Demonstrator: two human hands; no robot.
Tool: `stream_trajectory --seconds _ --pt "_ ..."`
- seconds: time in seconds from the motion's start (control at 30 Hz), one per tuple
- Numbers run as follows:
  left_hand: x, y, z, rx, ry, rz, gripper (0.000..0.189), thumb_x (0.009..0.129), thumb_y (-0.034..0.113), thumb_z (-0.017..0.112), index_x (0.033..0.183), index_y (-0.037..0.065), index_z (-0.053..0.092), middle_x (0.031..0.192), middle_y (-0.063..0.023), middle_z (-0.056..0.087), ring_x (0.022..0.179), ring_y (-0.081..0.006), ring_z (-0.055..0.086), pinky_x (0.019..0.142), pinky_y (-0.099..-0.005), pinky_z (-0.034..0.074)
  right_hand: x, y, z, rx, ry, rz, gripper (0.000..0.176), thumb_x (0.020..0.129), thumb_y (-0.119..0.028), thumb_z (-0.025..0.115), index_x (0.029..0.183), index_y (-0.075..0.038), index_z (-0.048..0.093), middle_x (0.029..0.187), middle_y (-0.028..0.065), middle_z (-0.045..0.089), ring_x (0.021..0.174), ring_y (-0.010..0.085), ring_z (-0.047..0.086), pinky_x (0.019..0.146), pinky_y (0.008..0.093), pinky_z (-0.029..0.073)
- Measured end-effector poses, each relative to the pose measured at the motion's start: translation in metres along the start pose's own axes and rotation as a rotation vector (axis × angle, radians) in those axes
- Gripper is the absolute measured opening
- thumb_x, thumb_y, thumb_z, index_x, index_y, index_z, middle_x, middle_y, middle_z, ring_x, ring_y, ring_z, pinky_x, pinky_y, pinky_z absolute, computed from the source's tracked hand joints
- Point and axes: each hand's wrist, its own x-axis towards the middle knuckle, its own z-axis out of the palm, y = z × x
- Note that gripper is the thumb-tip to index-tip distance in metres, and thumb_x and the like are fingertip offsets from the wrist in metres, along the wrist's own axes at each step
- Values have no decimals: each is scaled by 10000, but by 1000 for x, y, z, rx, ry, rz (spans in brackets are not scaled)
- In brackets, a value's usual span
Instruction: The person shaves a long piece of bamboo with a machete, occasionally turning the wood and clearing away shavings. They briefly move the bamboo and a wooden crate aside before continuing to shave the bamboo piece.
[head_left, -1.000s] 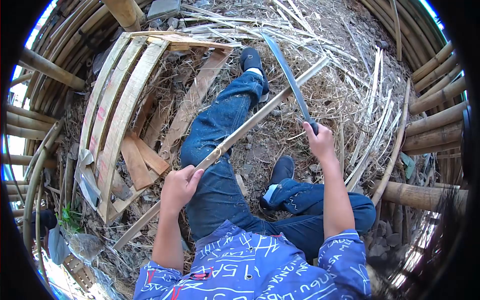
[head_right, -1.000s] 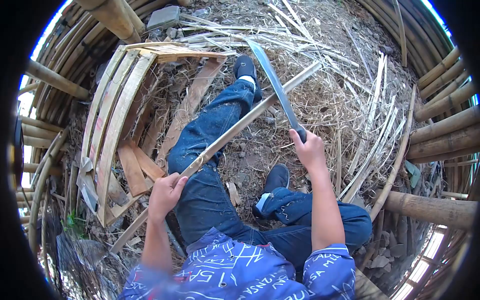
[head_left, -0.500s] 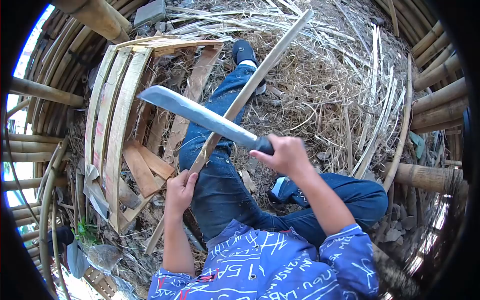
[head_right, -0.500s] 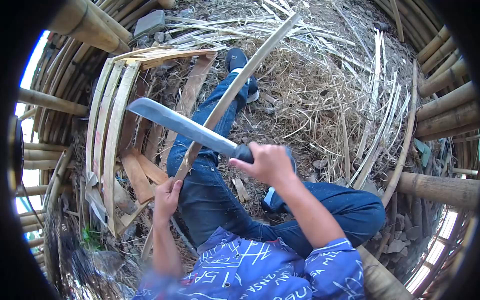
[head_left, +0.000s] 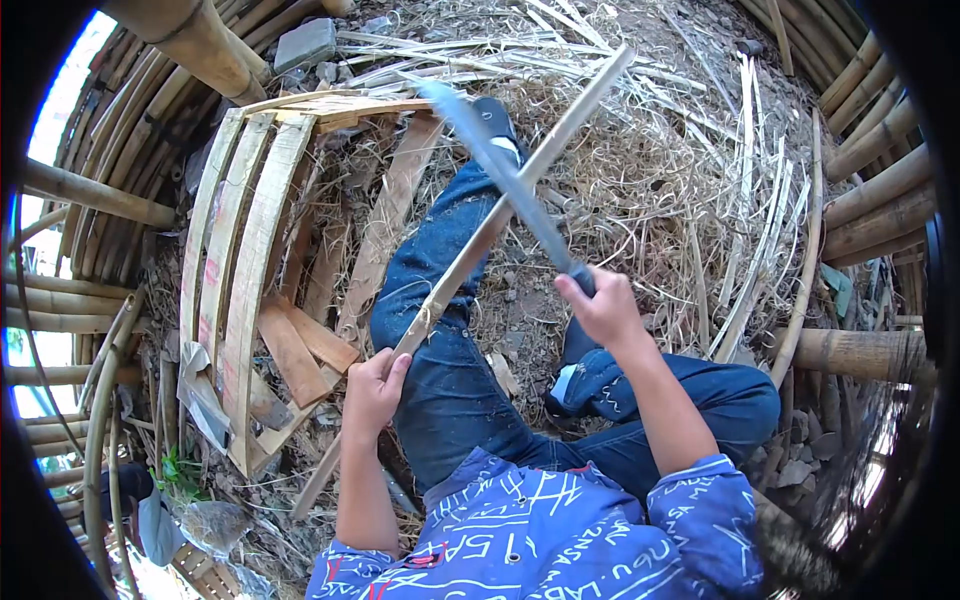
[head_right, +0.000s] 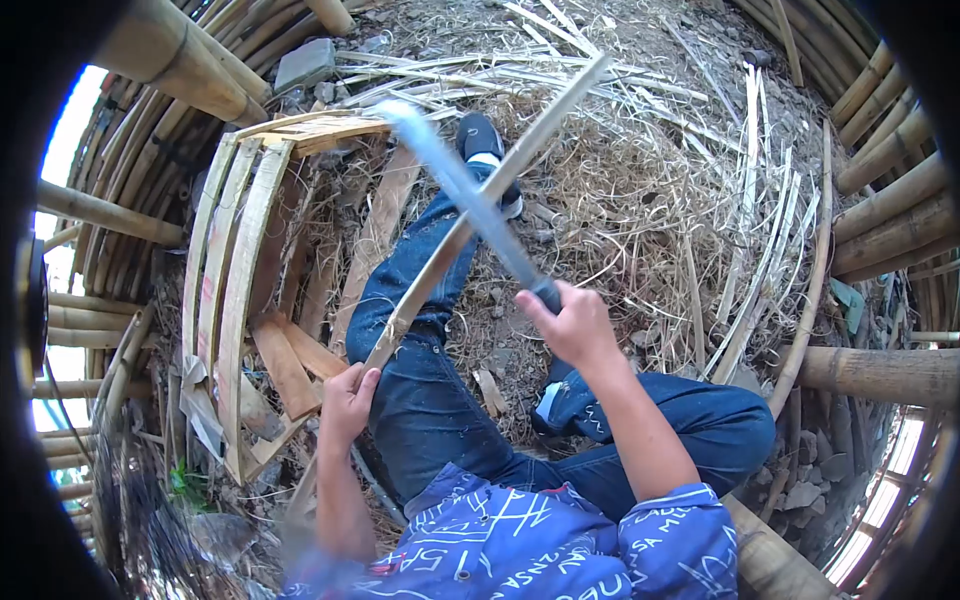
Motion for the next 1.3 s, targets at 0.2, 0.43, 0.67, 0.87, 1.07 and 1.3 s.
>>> stream_trajectory --seconds 0.2,0.43,0.67,0.87,1.07,1.3 --pt "-2 -24 7 -69 58 50 361 940 205 607 700 -29 474 528 -87 335 522 -105 307 459 -327 295 -14 -17 18 -478 -160 -331 629 800 -684 585 704 -63 595 583 142 618 579 330 657 537 425 507" --pt "3 -4 4 -17 46 63 365 941 206 608 700 -34 475 519 -104 357 499 -122 317 459 -334 311 25 -3 -7 -666 -114 -480 620 791 -704 575 697 -92 590 579 109 623 570 284 665 523 392 506" --pt "-2 5 -1 38 26 47 331 937 226 605 738 -29 534 533 -176 417 456 -239 348 470 -367 342 60 32 -55 -508 72 40 624 834 -660 564 781 -49 678 696 179 669 704 360 684 658 456 544" --pt "3 9 -4 144 -17 40 300 929 256 606 810 -19 609 572 -212 467 460 -281 417 494 -393 380 11 41 -2 -118 130 143 558 852 -554 613 762 -6 670 666 197 647 667 354 664 638 442 508" --pt "0 6 -3 91 -10 32 315 934 265 598 813 -26 607 602 -234 492 486 -334 442 508 -399 382 -37 39 47 60 109 147 545 848 -545 621 731 -14 650 607 178 613 599 327 641 587 416 486" --pt "-6 5 2 50 50 88 351 941 298 579 814 -29 598 648 -248 540 569 -398 531 546 -427 416 -70 13 56 144 138 123 570 858 -538 621 722 15 635 609 184 611 608 321 634 591 412 468"
